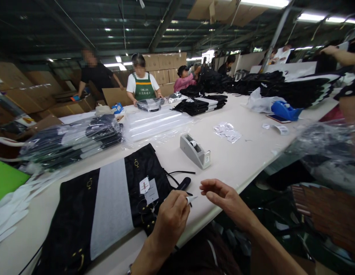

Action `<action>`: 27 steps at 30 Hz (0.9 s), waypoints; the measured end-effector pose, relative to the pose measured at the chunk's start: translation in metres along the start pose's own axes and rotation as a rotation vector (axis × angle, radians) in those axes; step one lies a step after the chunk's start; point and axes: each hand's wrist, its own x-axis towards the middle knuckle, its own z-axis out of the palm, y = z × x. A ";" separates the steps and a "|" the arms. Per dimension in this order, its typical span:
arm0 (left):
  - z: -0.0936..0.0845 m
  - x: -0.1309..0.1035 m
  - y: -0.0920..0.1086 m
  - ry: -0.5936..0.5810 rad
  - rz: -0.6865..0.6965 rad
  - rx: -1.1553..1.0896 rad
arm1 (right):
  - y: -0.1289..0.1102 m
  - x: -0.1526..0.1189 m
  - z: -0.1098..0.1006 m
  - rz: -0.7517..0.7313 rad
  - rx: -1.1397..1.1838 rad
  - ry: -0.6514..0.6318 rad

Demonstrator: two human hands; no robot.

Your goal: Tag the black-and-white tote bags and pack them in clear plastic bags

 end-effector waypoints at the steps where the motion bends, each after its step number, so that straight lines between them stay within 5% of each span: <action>1: -0.002 -0.001 -0.001 0.033 0.075 0.060 | -0.002 -0.003 -0.003 0.026 0.025 0.029; 8: -0.011 0.002 -0.004 0.014 0.431 0.259 | 0.003 -0.031 0.033 0.341 0.559 -0.132; 12: -0.014 0.004 0.001 -0.016 0.507 0.292 | 0.010 -0.038 0.051 0.362 0.745 -0.058; 17: -0.010 -0.001 0.002 0.045 0.510 0.298 | 0.006 -0.038 0.038 0.280 0.624 0.064; 21: 0.005 -0.012 0.007 0.086 0.324 0.188 | -0.007 -0.041 0.009 0.094 0.279 0.172; 23: 0.016 -0.020 0.014 -0.035 0.149 0.066 | -0.016 -0.044 -0.007 0.036 0.172 0.174; 27: 0.037 -0.035 0.038 -0.716 -0.135 -0.328 | -0.037 -0.053 -0.026 -0.007 0.088 0.114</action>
